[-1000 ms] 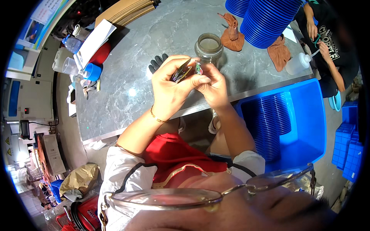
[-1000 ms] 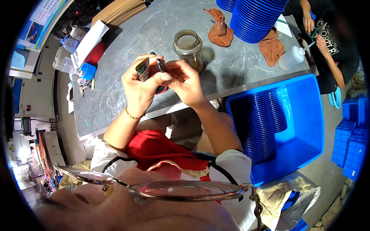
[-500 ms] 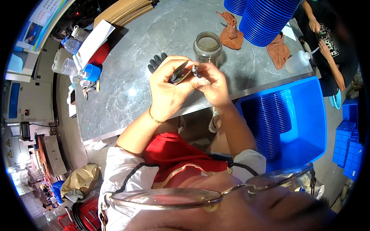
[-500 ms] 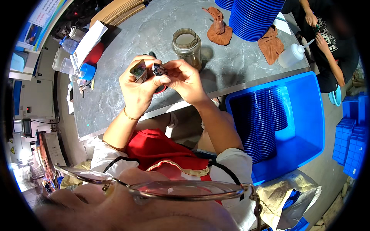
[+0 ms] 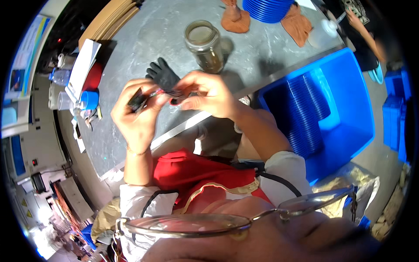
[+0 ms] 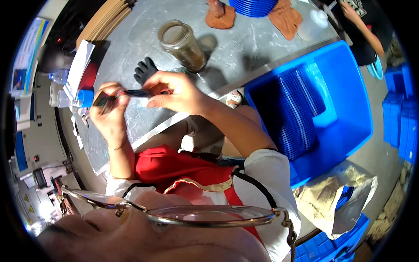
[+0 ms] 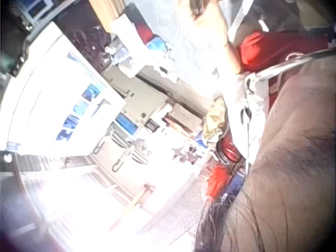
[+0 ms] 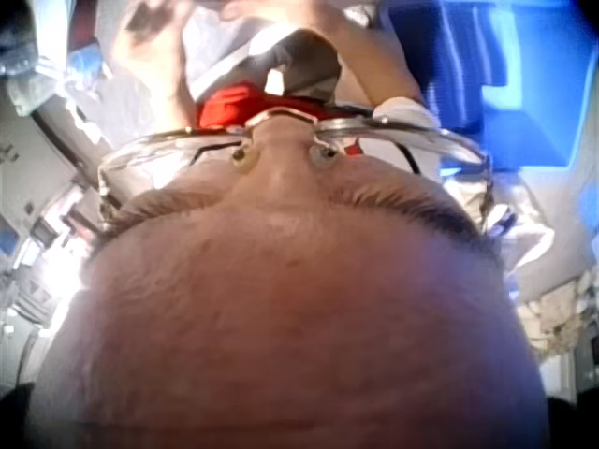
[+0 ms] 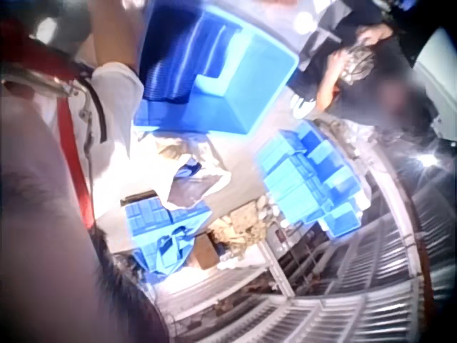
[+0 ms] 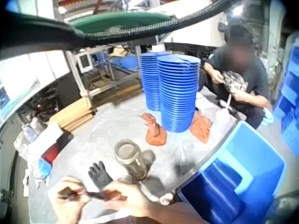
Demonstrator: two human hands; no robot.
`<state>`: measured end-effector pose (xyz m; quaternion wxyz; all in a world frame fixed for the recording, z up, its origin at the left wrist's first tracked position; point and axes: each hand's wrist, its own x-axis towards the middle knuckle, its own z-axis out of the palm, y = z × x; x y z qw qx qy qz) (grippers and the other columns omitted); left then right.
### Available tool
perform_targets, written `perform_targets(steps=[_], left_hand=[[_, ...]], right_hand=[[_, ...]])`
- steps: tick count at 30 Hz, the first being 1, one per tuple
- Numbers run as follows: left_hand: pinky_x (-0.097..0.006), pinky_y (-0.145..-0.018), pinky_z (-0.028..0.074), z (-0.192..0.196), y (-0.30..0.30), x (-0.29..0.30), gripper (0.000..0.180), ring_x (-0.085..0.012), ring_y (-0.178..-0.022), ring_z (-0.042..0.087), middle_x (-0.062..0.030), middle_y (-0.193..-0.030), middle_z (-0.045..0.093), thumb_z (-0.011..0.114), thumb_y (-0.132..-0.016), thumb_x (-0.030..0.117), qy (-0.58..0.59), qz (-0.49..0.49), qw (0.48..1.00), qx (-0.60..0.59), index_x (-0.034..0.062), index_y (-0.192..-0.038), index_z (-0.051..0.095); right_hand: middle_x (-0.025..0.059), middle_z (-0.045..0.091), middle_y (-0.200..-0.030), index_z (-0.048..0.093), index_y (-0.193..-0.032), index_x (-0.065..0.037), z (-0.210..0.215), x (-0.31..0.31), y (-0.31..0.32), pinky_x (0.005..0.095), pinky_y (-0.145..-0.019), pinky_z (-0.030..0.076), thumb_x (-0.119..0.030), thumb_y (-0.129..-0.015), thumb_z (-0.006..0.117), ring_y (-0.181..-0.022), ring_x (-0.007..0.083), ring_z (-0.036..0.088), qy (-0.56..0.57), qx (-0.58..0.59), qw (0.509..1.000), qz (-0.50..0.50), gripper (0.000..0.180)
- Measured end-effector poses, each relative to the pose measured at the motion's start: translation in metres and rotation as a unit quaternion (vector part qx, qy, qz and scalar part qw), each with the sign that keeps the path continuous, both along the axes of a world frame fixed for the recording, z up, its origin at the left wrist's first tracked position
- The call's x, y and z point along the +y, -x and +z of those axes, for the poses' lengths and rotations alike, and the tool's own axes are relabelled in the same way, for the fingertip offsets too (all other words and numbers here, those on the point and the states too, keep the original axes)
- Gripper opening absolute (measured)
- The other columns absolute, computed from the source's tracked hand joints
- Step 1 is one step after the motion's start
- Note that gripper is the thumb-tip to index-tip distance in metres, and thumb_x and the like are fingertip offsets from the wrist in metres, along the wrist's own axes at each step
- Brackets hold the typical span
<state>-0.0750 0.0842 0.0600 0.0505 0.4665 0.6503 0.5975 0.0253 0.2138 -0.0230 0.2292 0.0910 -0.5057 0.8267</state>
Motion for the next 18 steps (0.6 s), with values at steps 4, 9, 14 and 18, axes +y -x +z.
perform_targets(steps=[4,9,14,18], left_hand=[[-0.024,-0.068,0.046,0.000,0.005,-0.015,0.025,-0.0153,-0.079,0.056,-0.0120,-0.091,0.061,0.073,-0.071,0.001,-0.002,0.025,0.999,0.032,-0.0037,-0.093,0.062],[-0.022,-0.071,0.047,0.002,-0.006,-0.005,0.038,-0.0131,-0.082,0.059,-0.0091,-0.094,0.063,0.078,-0.066,0.004,0.061,0.015,0.998,0.013,-0.0029,-0.099,0.062],[-0.021,-0.069,0.046,-0.003,-0.005,0.003,0.028,-0.0096,-0.077,0.058,-0.0051,-0.088,0.064,0.077,-0.067,0.001,0.043,0.064,0.995,-0.061,-0.0021,-0.091,0.065],[-0.024,-0.069,0.046,-0.009,-0.007,0.010,0.027,-0.0106,-0.076,0.057,-0.0051,-0.085,0.063,0.079,-0.065,0.003,0.038,0.060,0.997,-0.025,-0.0007,-0.087,0.064]], right_hand=[[0.0045,0.059,-0.095,0.054,-0.106,0.001,-0.002,-0.015,0.006,0.0264,-0.077,0.047,-0.005,-0.076,0.071,-0.084,0.0105,0.057,-0.003,-0.002,1.000,-0.017,0.034],[0.0030,0.058,-0.093,0.055,-0.104,0.000,-0.006,-0.010,0.007,0.0253,-0.074,0.047,-0.002,-0.075,0.072,-0.081,0.0089,0.056,-0.022,0.003,0.998,-0.063,0.033],[0.0107,0.060,-0.101,0.053,-0.107,0.003,-0.002,-0.004,0.004,0.0263,-0.076,0.049,-0.001,-0.080,0.066,-0.089,0.0143,0.060,0.007,-0.034,0.998,-0.045,0.031],[0.0111,0.060,-0.103,0.053,-0.110,0.004,-0.003,-0.002,0.003,0.0284,-0.082,0.047,-0.007,-0.085,0.061,-0.095,0.0161,0.058,0.053,-0.016,0.997,-0.048,0.028]])
